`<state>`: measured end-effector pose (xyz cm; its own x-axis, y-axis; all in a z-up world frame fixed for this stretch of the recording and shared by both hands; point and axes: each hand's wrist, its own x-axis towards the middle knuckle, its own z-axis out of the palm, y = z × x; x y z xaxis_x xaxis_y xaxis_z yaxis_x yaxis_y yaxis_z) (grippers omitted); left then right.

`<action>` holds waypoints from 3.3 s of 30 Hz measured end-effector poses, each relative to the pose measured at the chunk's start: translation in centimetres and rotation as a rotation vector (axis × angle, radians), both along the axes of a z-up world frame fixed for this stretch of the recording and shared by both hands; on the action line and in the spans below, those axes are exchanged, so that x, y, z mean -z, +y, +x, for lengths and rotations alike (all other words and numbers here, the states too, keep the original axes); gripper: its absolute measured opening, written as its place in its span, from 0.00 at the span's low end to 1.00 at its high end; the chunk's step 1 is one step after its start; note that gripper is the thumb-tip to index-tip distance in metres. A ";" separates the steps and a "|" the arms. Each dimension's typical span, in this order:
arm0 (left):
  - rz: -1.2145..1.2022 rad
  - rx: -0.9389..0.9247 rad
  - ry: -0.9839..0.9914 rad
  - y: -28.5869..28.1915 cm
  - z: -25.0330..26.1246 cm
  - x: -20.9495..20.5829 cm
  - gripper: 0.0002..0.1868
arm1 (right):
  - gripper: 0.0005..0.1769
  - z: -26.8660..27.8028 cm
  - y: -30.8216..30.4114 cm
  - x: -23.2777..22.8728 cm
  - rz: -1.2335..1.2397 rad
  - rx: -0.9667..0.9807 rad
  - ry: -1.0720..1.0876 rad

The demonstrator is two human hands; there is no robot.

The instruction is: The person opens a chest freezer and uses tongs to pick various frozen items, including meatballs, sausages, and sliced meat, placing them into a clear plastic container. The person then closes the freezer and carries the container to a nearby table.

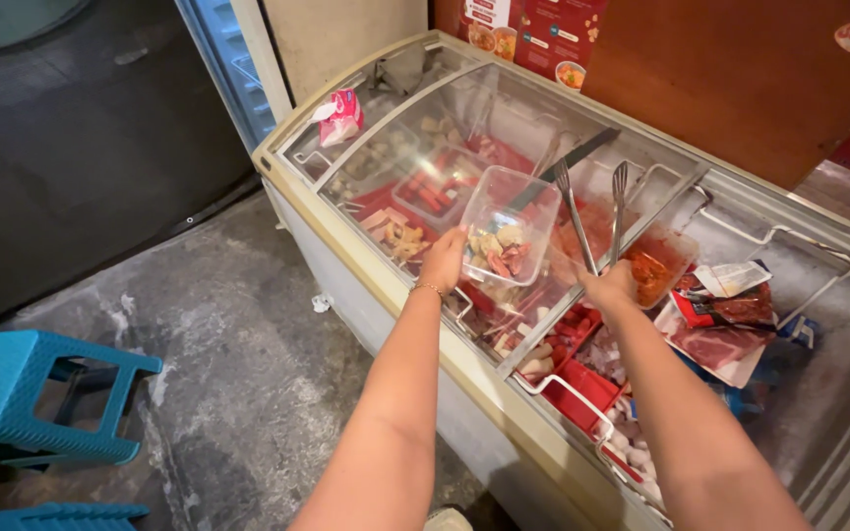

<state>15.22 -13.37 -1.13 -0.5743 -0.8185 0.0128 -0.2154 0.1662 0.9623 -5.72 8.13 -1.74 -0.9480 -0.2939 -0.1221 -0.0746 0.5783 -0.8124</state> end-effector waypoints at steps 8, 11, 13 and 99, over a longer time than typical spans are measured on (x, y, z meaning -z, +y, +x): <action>0.208 0.035 0.037 4.6 -1.5 -3.4 0.28 | 0.28 -2.1 5.4 1.3 -0.068 -0.052 -0.063; 0.296 0.077 0.117 5.6 -4.0 -1.6 0.28 | 0.25 -2.0 9.4 0.7 -0.058 -0.050 -0.042; 0.352 0.102 0.176 6.7 -5.4 -0.7 0.28 | 0.25 -2.1 12.1 0.4 -0.043 -0.031 -0.013; 0.171 -0.219 0.244 -19.6 11.5 -5.1 0.30 | 0.13 6.0 -16.7 -9.3 -0.273 -0.443 -0.008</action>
